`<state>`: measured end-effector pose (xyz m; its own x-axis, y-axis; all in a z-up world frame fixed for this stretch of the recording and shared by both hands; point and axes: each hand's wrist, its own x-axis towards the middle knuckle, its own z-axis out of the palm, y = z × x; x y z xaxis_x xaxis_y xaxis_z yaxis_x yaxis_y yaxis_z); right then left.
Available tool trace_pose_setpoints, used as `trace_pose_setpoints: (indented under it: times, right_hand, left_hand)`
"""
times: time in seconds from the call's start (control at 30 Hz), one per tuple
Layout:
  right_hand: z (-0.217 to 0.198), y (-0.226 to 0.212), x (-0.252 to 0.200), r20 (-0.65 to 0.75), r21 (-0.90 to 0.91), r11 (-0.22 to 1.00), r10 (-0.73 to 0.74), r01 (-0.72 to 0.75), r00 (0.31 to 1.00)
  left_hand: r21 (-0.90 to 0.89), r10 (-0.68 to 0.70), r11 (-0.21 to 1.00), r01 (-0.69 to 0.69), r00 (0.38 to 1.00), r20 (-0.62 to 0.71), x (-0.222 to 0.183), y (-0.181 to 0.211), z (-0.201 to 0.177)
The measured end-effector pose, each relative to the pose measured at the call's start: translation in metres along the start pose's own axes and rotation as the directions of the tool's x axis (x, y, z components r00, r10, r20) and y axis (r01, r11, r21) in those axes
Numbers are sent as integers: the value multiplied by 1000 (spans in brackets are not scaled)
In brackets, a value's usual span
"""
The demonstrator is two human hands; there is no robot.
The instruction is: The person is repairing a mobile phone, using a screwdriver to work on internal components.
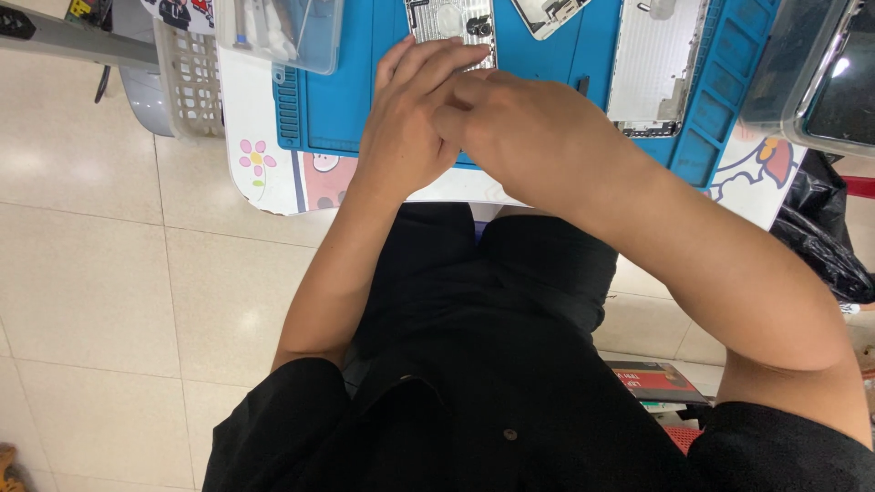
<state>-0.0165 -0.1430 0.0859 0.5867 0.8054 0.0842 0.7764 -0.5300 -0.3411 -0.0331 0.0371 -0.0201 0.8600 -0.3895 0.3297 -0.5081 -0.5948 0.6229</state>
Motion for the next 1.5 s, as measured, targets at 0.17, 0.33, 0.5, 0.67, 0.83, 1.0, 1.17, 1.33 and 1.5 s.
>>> trace_pose_setpoints:
  times: [0.17, 0.33, 0.5, 0.67, 0.83, 1.0, 1.17, 1.33, 1.5]
  right_hand:
    - [-6, -7, 8, 207, -182, 971, 192, -155, 959]
    - [-2, -6, 5, 286, -181, 972, 201, -153, 937]
    - [-12, -5, 5, -4, -20, 999, -27, 27, 1000]
    - [-15, -4, 9, 216, -139, 980, 171, -143, 961]
    - [-14, 2, 1, 9, -62, 998, 30, -29, 1000]
    - [-43, 17, -6, 118, 286, 953, 69, -101, 991]
    - [-43, 27, -27, -44, 299, 942, 171, -150, 984]
    - [11, 29, -56, -183, 508, 847, 283, -156, 941]
    - [101, 24, -84, -313, 812, 567, 625, -140, 715]
  left_hand:
    - [-28, 11, 1000, -11, 1000, -9, 1, 3, -3]
    - [-1, 25, 1000, -25, 999, -25, -1, 0, -1]
    - [-25, 14, 1000, -15, 1000, -13, 1, 2, -3]
    - [-26, 5, 1000, -6, 1000, -15, 1, 1, -1]
    - [3, 16, 1000, -16, 1000, -20, -1, -2, 2]
    - [-40, 8, 999, -9, 1000, -14, 2, 3, -4]
    - [-45, 23, 999, -23, 1000, -19, 1, 3, -5]
    - [-118, -4, 993, -2, 999, -50, 1, 0, -7]
    - [-177, -28, 984, 18, 998, -56, 2, -1, -9]
